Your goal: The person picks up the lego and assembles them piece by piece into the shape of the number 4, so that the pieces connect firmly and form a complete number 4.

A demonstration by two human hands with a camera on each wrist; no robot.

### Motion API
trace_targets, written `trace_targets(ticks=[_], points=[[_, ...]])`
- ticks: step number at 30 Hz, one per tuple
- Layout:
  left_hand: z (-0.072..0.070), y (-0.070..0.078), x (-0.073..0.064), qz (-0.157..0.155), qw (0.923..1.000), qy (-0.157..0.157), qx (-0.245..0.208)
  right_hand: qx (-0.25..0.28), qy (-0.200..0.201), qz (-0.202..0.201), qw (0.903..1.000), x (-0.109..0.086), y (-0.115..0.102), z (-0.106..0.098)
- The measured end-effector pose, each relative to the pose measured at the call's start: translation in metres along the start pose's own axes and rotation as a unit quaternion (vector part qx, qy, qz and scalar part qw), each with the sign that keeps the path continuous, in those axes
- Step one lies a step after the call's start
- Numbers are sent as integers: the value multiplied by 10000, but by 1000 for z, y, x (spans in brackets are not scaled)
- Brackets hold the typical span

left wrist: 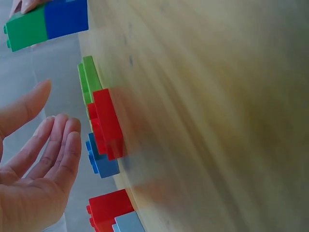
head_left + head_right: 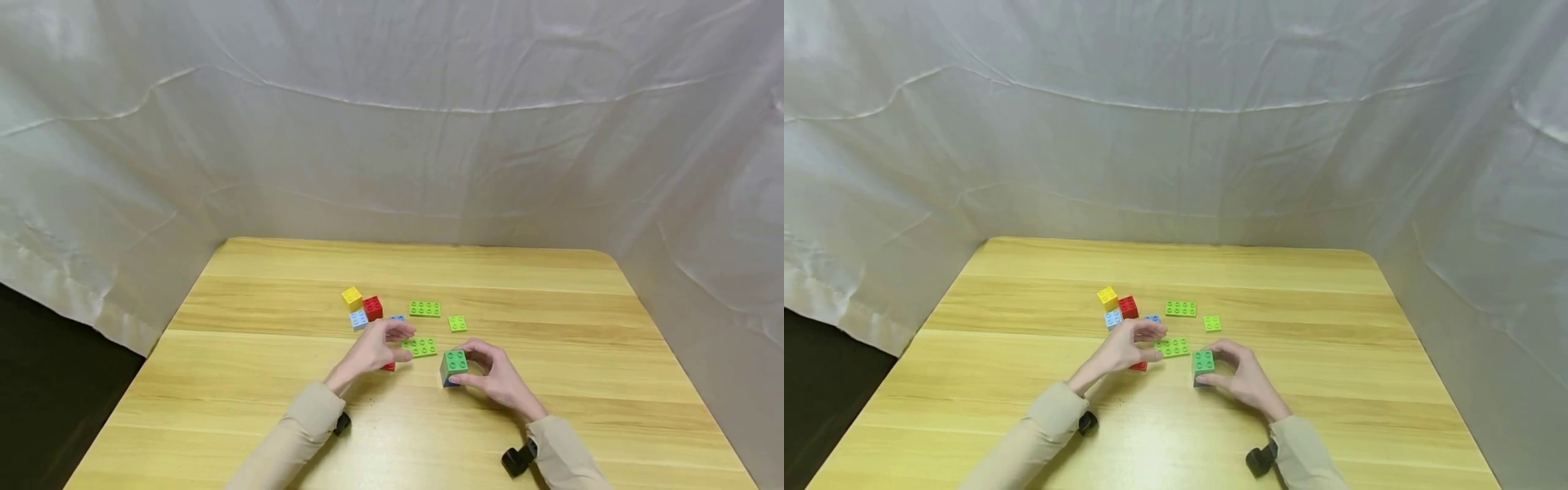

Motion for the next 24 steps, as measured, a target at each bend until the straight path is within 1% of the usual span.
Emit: trace_targets(ticks=[3,7,13,18,24], points=[[1,-2,2,-52,9998,-123,114,36,-6,29,10000,0,0,0],[3,-2,6,-36,9992,-238,305,31,19,162,9999,1,1,0],[6,-4,12,-46,9980,-329,537,44,14,324,9995,3,5,0],[8,-6,15,-41,9978,-369,552,156,-40,276,9995,3,5,0],[11,-7,17,-74,9963,-425,745,199,-14,246,9995,3,6,0]])
Point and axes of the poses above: each hand's wrist, its own x-axis towards the middle knuckle, its own z-axis out of the palm, y = z × x, the point moved 8 cm from there along x, towards the middle knuckle, and after that the axes turned 7 degrees about z, right-handed, at the moved point
